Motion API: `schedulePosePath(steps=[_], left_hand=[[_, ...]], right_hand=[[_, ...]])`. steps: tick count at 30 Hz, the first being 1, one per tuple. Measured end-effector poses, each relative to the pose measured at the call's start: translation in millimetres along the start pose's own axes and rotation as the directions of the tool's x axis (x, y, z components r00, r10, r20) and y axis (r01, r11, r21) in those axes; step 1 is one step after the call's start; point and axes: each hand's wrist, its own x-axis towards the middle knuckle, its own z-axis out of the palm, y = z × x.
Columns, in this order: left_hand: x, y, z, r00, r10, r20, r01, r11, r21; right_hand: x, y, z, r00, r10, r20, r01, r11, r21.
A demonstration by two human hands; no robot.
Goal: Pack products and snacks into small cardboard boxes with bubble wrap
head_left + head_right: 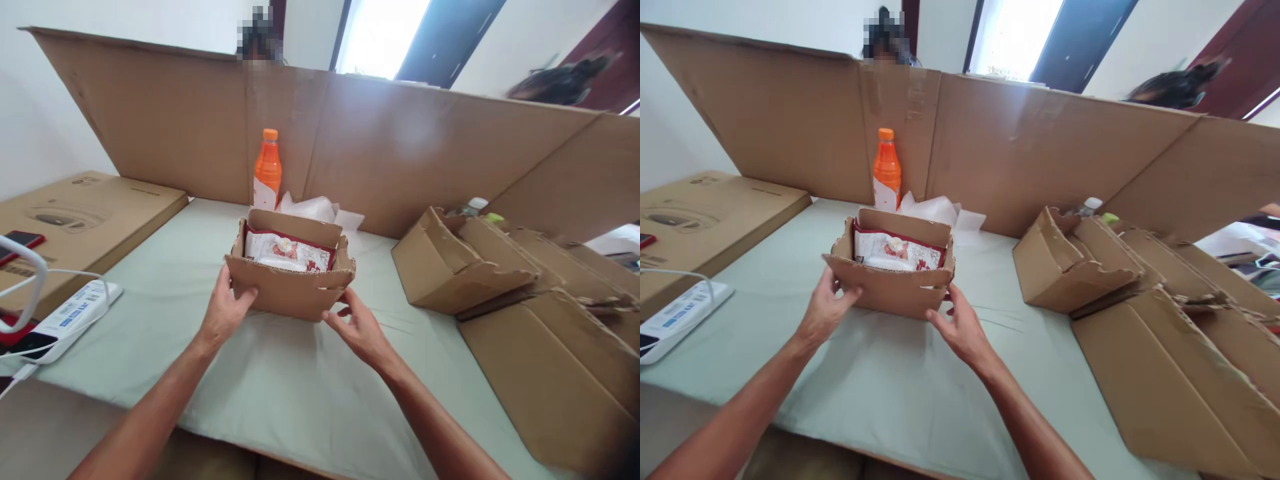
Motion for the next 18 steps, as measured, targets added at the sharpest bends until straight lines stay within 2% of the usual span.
schedulePosePath(steps=[2, 4, 8, 10, 13, 18], left_hand=[[-13.4, 6.9, 13.0, 1.000, -0.002, -0.030, 0.004, 0.999, 0.042], [-45.7, 8.4, 16.4, 0.999, 0.036, -0.015, -0.034, 0.993, 0.115], [-122.6, -2.8, -3.4, 0.964, 0.190, 0.185, -0.233, 0.941, 0.246], [-138.9, -12.3, -17.2, 0.960, 0.209, 0.187, -0.256, 0.926, 0.278], [-128.8, -27.2, -28.7, 0.977, 0.185, 0.109, -0.210, 0.935, 0.285], [-92.7, -39.2, -31.0, 0.993, 0.098, -0.061, -0.083, 0.971, 0.222]], right_hand=[[-1.6, 1.2, 7.7, 1.000, 0.026, -0.006, -0.026, 0.999, 0.045], [-9.7, 7.4, -3.0, 0.998, 0.059, -0.008, -0.058, 0.993, 0.099], [-32.0, 24.3, -31.0, 0.996, 0.085, 0.013, -0.085, 0.959, 0.271], [-32.6, 24.9, -26.0, 0.997, 0.071, 0.014, -0.071, 0.938, 0.339], [-16.3, 15.7, 7.1, 1.000, 0.027, 0.011, -0.029, 0.902, 0.430], [14.3, 0.2, 67.2, 0.999, 0.023, -0.029, -0.005, 0.866, 0.500]])
